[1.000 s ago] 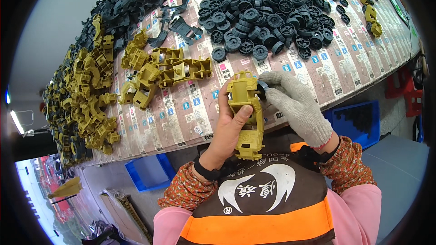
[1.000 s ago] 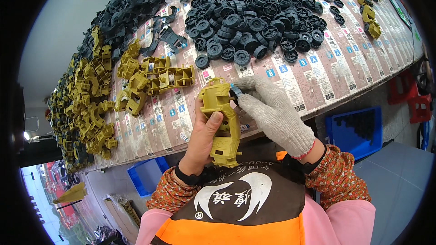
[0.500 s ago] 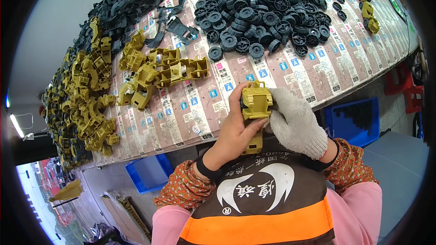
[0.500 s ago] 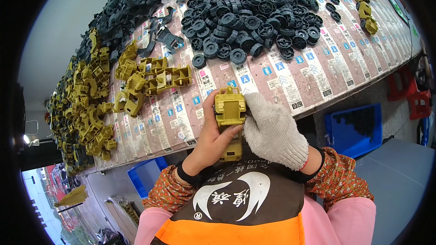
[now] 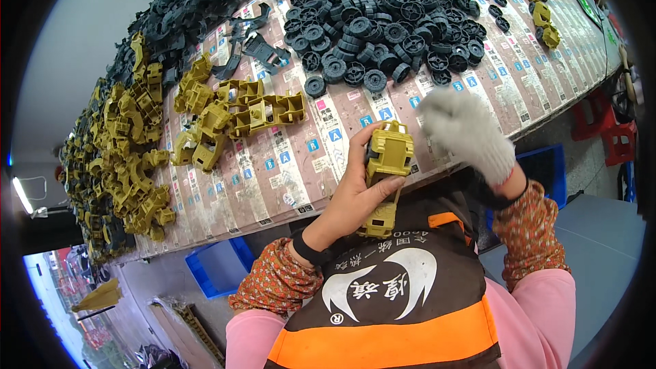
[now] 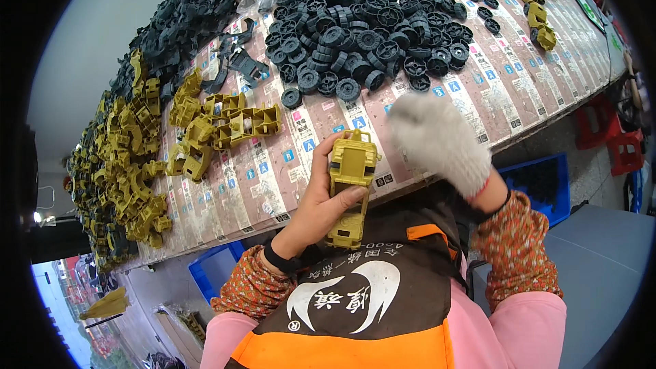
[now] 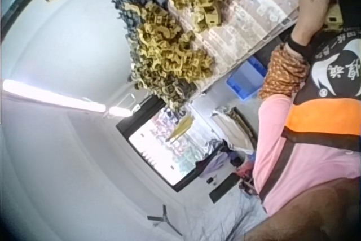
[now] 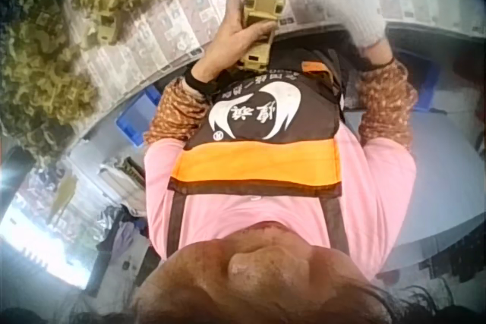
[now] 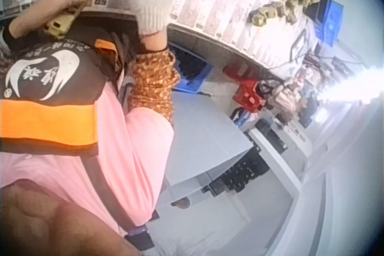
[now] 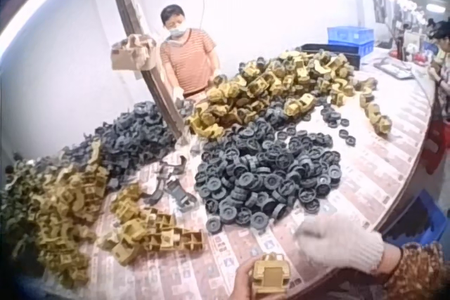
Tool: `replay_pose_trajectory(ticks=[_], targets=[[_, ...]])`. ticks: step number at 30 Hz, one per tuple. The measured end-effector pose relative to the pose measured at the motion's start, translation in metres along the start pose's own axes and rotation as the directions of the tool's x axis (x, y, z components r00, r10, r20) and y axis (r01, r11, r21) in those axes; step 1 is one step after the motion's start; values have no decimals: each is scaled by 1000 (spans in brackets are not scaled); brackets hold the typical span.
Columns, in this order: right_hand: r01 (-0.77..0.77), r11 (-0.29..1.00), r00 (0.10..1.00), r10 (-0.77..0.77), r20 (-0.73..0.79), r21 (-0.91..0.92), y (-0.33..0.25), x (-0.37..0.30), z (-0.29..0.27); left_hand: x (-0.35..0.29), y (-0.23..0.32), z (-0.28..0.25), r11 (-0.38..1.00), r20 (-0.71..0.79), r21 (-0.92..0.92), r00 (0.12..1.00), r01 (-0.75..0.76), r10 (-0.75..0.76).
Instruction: The person sits at a table covered with yellow plastic housings and black circular inserts. They pick up a yellow housing and a black insert, then press the insert into the housing. The person repeats this process, handling the parts one at a time and placing the assembled units on the table.
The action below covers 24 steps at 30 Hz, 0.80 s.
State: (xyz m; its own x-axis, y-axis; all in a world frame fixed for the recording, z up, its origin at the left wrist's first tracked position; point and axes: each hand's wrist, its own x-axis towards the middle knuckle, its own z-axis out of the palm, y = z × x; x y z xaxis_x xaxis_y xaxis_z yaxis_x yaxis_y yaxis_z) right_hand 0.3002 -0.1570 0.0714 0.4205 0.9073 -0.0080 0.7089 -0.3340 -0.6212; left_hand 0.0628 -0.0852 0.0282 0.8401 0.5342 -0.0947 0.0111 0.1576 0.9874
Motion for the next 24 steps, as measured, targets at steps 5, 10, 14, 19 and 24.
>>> replay_pose_trajectory(ticks=[5,10,14,19,24], targets=[[-79,902,986,8,-164,-425,48,45,-17,0,-1,-13,992,-195,-125,980,23,-48],[99,901,969,-183,-164,-423,57,53,-3,-1,-3,-21,971,-270,-235,957,42,-107],[83,966,977,-127,-172,-244,48,46,-2,-3,1,-21,931,-322,-362,933,36,-162],[122,961,992,-123,-9,250,0,0,1,2,6,-17,881,-400,-470,902,-49,-164],[152,881,972,-214,93,448,-43,-44,31,2,9,-16,841,-384,-529,915,-110,-122]])
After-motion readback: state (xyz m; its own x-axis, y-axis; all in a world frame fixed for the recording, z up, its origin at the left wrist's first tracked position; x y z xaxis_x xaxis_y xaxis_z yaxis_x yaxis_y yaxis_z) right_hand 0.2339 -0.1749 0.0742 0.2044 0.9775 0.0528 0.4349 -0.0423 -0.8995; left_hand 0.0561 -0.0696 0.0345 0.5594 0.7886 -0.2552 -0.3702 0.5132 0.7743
